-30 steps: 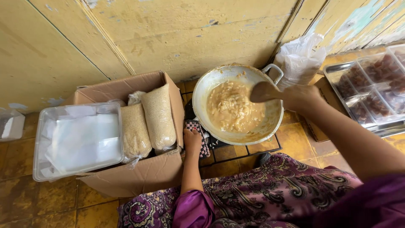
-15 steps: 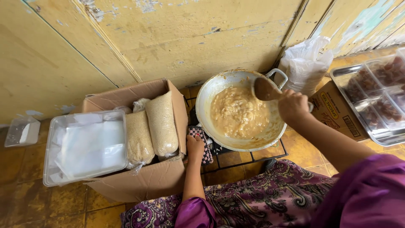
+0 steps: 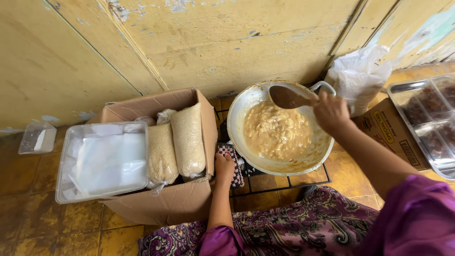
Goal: Stirring a thick mixture in a large pan using a wooden spatula while holding the pan steady with a cloth
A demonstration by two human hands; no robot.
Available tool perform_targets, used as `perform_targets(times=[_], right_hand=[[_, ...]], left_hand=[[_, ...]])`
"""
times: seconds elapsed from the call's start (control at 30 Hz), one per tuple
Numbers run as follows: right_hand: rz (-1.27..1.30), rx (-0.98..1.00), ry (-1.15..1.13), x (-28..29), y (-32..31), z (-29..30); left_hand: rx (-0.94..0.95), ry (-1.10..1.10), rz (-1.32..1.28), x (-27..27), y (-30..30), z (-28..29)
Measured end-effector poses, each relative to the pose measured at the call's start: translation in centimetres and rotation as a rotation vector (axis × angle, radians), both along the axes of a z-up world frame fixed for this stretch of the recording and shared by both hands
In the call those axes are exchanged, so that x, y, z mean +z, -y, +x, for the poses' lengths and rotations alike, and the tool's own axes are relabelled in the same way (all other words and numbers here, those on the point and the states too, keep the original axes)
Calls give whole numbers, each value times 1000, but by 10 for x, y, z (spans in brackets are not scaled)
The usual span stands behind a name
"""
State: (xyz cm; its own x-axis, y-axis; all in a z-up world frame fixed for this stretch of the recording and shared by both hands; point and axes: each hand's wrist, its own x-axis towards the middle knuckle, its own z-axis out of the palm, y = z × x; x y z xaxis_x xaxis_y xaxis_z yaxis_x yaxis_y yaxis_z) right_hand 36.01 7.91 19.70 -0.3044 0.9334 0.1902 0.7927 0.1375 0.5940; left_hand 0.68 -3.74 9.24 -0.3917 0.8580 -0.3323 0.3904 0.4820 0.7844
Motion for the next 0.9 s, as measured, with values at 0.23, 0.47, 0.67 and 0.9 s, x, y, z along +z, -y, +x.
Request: perform_targets(times=[0.23, 0.47, 0.67, 0.9], right_hand=[[-296, -353, 5, 29, -9, 16], [166, 105, -47, -24, -19, 18], [29, -91, -3, -9, -16, 21], [69, -30, 4, 11, -8, 11]], left_hand=[[-28, 132, -170, 3, -10, -6], [6, -43, 29, -4, -4, 0], [15, -58, 40, -31, -7, -3], [9, -51, 68, -8, -1, 1]])
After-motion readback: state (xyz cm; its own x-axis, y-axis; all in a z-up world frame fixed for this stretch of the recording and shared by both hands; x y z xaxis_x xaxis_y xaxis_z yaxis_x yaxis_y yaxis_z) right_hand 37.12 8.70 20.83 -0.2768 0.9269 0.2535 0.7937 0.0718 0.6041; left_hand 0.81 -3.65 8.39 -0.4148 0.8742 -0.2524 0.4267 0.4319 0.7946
